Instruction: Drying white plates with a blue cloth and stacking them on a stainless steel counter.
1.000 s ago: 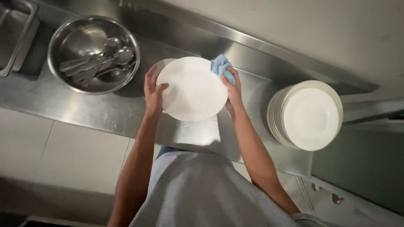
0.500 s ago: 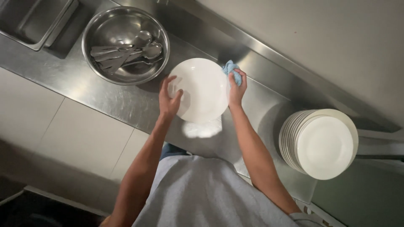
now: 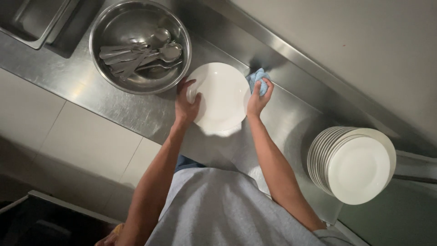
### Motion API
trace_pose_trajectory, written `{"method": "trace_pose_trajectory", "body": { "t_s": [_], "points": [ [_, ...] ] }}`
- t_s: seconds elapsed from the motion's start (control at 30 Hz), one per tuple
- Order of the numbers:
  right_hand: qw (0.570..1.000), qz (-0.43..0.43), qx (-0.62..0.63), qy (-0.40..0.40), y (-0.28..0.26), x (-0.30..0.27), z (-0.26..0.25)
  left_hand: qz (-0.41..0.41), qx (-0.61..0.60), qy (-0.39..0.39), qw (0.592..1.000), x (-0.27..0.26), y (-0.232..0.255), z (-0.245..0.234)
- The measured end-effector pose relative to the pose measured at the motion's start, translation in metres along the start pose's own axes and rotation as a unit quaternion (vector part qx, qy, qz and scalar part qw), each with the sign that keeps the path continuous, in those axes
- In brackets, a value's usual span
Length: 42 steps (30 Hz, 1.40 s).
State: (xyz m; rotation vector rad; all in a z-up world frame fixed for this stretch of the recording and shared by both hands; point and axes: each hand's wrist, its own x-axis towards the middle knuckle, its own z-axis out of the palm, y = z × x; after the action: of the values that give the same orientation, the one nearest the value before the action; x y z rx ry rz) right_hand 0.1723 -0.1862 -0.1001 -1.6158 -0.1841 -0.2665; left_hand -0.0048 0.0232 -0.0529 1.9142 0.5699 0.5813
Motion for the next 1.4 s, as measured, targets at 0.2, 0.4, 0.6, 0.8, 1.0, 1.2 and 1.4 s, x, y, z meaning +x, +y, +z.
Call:
{"method": "trace_pose_trajectory", "body": {
  "t_s": [0.2, 0.4, 0.6, 0.8, 1.0, 1.2, 1.4],
  "points": [
    [0.997, 0.002, -0.070, -0.018, -0.018, -0.005, 0.003, 0.015, -0.001, 0.004, 1.000, -0.005, -0.007, 0.009],
    [0.989, -0.045, -0.141, -0.026, -0.019, -0.012, 0.010, -0.003, 0.038, -0.032, 0.999, -0.002, 0.001, 0.002],
    [0.978, -0.067, -0.190, -0.055, -0.027, -0.008, 0.009, -0.001, 0.084, -0.056, 0.995, -0.001, 0.001, -0.001],
    [0.980, -0.078, -0.178, -0.035, -0.037, -0.006, -0.010, 0.044, 0.055, -0.027, 0.997, -0.005, 0.004, -0.005],
    [0.985, -0.040, -0.165, -0.008, -0.047, -0.012, -0.051, 0.094, 0.122, -0.031, 0.988, -0.004, 0.033, 0.009],
    [0.991, -0.003, -0.135, -0.004, -0.081, -0.025, -0.100, 0.132, 0.097, -0.054, 0.985, -0.007, 0.066, 0.036],
    [0.992, 0.119, -0.031, -0.036, -0.104, -0.037, -0.160, 0.153, -0.026, -0.192, 0.969, -0.025, 0.114, 0.086]
  ]
}}
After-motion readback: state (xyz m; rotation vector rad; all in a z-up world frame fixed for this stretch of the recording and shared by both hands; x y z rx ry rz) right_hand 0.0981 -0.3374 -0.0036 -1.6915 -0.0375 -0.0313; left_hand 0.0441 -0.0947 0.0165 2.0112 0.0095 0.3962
